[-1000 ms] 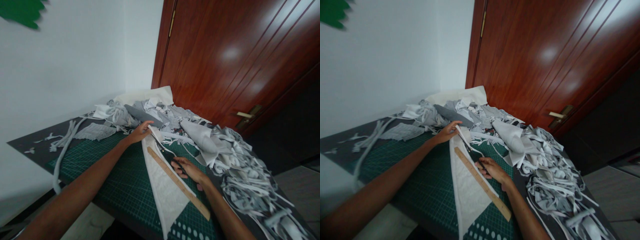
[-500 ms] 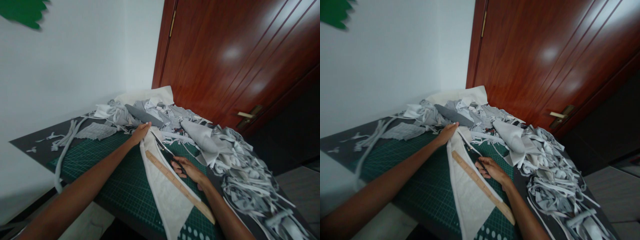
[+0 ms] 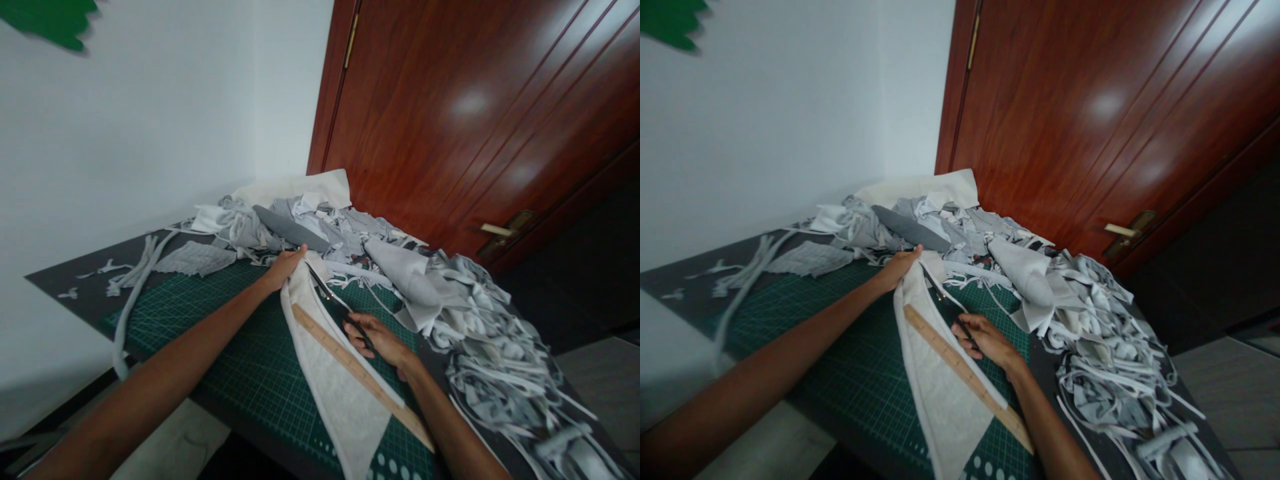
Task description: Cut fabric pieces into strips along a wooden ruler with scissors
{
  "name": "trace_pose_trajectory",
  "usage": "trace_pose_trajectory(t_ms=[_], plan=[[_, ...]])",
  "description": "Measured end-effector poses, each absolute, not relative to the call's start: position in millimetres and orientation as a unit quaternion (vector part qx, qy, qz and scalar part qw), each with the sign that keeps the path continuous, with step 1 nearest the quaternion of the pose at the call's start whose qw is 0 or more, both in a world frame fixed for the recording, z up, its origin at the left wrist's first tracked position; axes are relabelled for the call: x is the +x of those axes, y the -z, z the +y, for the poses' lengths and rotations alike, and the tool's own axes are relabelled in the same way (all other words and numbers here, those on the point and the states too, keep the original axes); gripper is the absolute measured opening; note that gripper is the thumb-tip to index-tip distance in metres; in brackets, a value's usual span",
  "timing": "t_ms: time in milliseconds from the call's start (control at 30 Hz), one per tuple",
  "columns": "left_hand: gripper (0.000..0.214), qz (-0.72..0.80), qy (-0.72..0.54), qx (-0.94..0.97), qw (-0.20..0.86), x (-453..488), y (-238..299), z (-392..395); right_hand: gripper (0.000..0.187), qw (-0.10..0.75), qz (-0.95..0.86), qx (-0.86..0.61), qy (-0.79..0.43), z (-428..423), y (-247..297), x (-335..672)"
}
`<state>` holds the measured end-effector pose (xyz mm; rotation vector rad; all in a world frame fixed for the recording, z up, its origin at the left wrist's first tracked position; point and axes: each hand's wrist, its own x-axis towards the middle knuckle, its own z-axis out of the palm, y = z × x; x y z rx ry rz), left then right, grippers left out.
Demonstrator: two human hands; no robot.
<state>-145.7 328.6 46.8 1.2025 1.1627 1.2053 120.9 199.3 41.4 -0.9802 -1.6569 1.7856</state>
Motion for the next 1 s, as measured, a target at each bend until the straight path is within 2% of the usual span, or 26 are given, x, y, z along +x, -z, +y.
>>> trace_pose_trajectory(t_ms=[433,700,1000], plan=[[0.062,0.469,-0.484,0.478,0.564,-144,-53,324,0.049,0.245,-0.574,-0.362,-0.692,197,-43,126],[0.064,0.431,-0.471,0.504,0.581,-151,-50,326,0.042,0.255,-0.567,-0.364,-0.693,200,-42,135],[0.046,0.402,-0.419,0.532,0.617,-164,-58,319,0.044,0.24,-0.56,-0.366,-0.704,200,-46,141]])
